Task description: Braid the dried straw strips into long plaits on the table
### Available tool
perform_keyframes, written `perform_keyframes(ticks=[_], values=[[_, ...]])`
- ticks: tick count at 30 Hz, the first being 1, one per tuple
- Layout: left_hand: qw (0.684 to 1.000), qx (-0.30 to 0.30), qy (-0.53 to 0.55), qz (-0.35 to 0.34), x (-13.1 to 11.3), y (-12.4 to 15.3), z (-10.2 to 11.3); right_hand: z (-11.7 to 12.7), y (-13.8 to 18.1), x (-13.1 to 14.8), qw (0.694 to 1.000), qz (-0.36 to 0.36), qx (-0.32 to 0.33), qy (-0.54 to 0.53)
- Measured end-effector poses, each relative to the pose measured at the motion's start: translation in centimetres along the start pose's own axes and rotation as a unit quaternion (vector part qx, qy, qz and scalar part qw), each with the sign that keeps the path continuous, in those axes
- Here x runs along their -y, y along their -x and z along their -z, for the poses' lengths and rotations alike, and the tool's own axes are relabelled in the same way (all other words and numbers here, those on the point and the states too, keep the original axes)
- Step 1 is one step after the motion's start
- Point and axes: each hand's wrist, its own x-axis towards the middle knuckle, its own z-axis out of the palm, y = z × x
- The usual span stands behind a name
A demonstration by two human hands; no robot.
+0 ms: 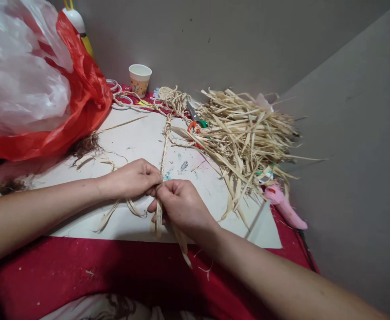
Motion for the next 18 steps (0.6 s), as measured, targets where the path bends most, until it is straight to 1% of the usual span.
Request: perform_keyframes(ticks=[2, 5, 8, 11, 13, 14, 16, 17, 18], values=[[1.000, 0.017, 0.020, 0.001, 0.0, 0.0, -0.1, 0.0, 0.1, 0.0, 0.999, 0.024, -0.017, 0.040], [0.999, 0.023, 0.032, 0.007, 0.2, 0.0, -0.1, 0.0, 0.5, 0.1, 0.997, 0.038, -0.005, 0.066], [0.999, 0.012, 0.047, 0.024, 0.6, -0.1, -0.1, -0.1, 0.8, 0.3, 0.997, 0.023, 0.021, 0.071], [0.998, 0.013, 0.063, 0.026, 0.8, -0.1, -0.1, -0.1, 1.0, 0.5, 0.997, 0.007, 0.039, 0.073], [0.999, 0.006, 0.040, 0.025, 0.8, -0.1, 0.0, 0.0, 1.1, 0.5, 0.991, 0.040, 0.048, 0.119], [0.999, 0.001, 0.029, 0.026, 0.7, 0.0, 0.0, 0.1, 1.2, 0.6, 0.983, 0.075, 0.048, 0.163], [0.999, -0.005, 0.029, 0.028, 0.6, 0.0, 0.0, 0.4, 1.4, 0.7, 0.955, 0.148, 0.045, 0.253], [0.999, -0.003, 0.045, 0.030, 0.6, 0.0, 0.0, 0.6, 1.6, 0.9, 0.944, 0.166, 0.050, 0.279], [0.997, 0.001, 0.066, 0.034, 0.6, 0.0, 0.0, 1.0, 1.7, 1.1, 0.943, 0.163, 0.059, 0.286]])
